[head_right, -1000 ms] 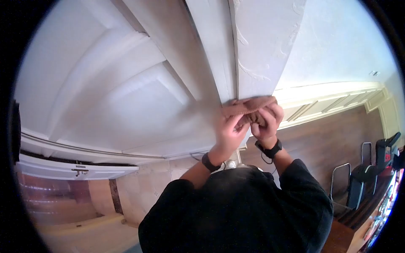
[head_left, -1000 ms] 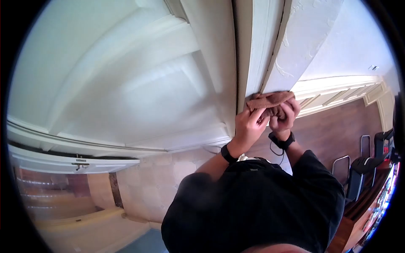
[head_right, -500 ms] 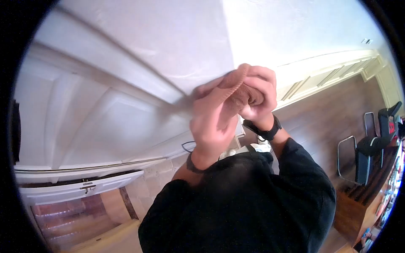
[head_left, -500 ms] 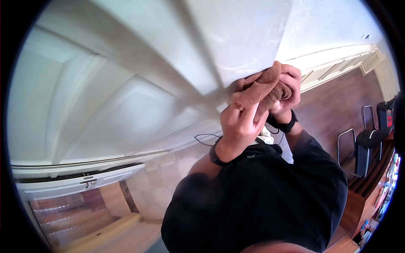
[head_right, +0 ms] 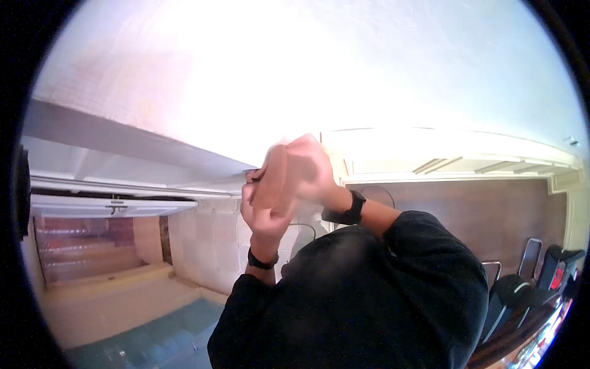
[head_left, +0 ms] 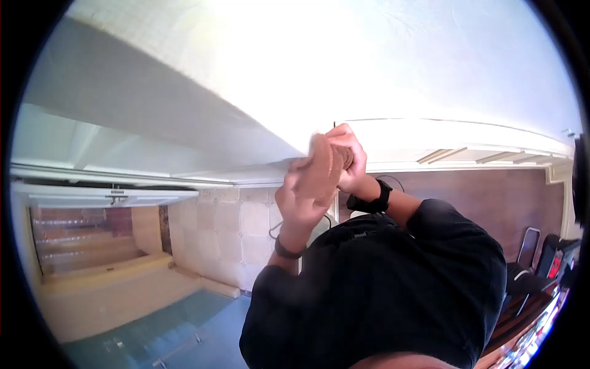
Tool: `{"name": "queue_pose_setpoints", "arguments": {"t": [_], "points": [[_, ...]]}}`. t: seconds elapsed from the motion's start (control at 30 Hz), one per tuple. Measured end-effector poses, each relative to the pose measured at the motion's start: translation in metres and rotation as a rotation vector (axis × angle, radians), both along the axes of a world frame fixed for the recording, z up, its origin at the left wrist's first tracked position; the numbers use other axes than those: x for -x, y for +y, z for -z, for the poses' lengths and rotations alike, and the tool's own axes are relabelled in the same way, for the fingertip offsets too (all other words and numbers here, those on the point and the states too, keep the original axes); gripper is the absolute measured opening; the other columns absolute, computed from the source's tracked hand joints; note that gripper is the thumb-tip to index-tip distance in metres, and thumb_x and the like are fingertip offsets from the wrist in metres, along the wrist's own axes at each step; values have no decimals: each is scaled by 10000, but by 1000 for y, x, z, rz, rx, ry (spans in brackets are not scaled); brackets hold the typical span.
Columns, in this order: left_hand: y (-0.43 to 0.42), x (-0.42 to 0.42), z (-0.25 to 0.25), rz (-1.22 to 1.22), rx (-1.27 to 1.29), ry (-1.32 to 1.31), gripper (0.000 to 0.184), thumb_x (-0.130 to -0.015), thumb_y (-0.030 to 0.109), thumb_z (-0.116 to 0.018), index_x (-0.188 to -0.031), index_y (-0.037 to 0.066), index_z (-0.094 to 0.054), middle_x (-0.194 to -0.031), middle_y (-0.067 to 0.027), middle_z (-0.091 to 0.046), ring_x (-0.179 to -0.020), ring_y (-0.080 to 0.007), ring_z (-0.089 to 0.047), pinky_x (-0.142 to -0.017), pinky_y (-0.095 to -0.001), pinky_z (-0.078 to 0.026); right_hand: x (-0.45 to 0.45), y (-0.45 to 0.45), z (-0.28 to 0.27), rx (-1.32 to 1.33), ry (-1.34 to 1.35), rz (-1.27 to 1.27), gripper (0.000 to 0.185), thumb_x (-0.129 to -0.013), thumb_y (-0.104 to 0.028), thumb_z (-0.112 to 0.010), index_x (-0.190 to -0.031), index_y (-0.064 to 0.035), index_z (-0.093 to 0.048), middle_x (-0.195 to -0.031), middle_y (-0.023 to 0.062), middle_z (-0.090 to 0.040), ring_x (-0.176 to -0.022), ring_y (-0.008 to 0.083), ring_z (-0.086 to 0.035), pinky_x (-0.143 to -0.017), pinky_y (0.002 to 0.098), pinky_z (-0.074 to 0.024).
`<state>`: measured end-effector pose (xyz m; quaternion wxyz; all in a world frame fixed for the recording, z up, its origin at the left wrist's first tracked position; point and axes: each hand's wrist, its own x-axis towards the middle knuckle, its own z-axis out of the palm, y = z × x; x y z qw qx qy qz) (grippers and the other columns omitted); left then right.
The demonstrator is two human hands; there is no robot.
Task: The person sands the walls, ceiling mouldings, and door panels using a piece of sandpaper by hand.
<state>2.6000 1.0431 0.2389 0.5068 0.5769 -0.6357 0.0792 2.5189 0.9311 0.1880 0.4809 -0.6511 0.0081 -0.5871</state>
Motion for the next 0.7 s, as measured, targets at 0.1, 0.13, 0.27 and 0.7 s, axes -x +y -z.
{"name": "queue_pose_setpoints", "arguments": {"t": [0.1,0.13,0.27,0.7], "points": [[5,-3,11,38,-22,67,487,-676,36,-808,-1097,-44,-577,-1085,-144,-633,-971,-254,-633,-839,-332,-506,11,6,-5,41,133,-20,450,-685,-110,-775,-1083,-30,-581,-1072,149,-578,-942,280,-565,-822,372,-459],[9,-3,14,7,2,80,464,-692,-13,-765,-1083,-45,-517,-1116,-182,-608,-1015,-298,-602,-889,-374,-478,8,8,0,73,119,58,440,-701,-105,-781,-1079,-24,-570,-1051,156,-565,-910,255,-563,-794,346,-457],[0,17,-17,-112,170,193,423,-716,-118,-630,-1098,-42,-465,-1147,-228,-547,-1056,-346,-535,-939,-450,-412,5,-1,-45,118,48,47,455,-676,-73,-751,-1096,-43,-579,-1082,139,-558,-971,272,-557,-844,347,-459],[-19,50,21,-546,12,-134,413,-704,-26,-726,-1103,37,-642,-1032,-133,-571,-896,-343,-605,-743,-395,-511,-2,-19,31,-159,76,-185,318,-807,-55,-648,-1103,-41,-532,-1067,116,-531,-1000,210,-552,-866,318,-446]]}}
